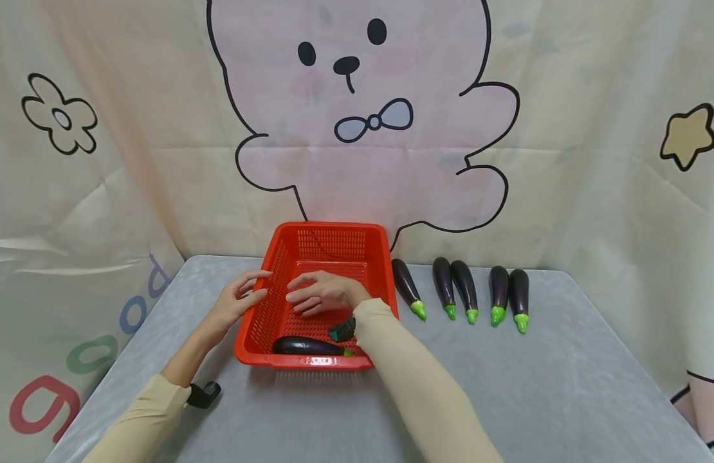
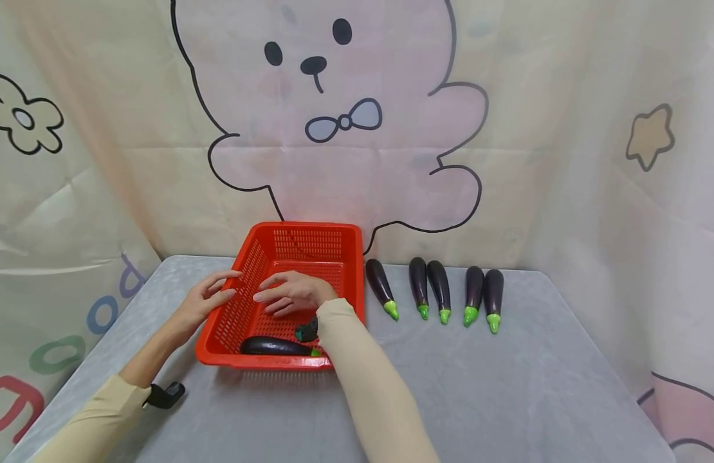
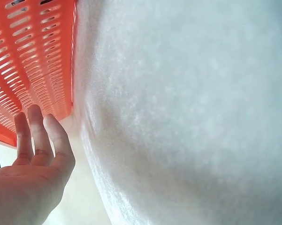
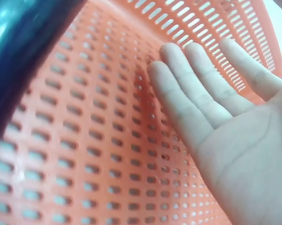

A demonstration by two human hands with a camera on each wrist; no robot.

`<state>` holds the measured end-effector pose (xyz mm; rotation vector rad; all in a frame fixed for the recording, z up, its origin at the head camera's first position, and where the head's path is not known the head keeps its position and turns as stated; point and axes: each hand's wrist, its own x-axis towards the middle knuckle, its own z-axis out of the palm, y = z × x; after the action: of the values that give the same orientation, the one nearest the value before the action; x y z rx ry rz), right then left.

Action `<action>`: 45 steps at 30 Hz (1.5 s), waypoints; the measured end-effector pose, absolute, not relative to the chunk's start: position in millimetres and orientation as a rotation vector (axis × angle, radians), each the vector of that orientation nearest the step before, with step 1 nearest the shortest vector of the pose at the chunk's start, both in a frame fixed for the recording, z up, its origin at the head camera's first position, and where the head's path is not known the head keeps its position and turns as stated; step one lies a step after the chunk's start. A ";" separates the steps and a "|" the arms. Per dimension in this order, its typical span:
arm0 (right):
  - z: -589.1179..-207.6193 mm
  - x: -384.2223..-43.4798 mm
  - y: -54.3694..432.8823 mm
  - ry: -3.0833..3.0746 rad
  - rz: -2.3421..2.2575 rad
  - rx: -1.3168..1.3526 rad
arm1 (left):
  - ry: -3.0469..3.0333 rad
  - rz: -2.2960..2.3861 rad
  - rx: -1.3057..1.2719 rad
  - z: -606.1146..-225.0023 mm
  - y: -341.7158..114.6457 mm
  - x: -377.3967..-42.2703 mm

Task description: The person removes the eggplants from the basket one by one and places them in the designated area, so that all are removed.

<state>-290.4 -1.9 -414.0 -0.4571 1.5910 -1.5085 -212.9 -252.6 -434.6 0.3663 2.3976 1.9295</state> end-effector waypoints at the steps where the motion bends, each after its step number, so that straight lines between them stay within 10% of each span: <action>1: -413.3 -290.6 -2.0 1.609 -1.498 -0.468 | 2.396 1.930 0.368 -434.4 -252.5 -213.0; 45: -374.8 -260.5 -7.7 2.119 -1.527 -0.969 | 2.364 1.964 0.417 -438.3 -256.2 -216.5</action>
<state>-260.5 -7.7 -374.8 -0.9686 2.1192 -1.5266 -216.5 -256.2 -438.3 0.4171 2.3644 1.9636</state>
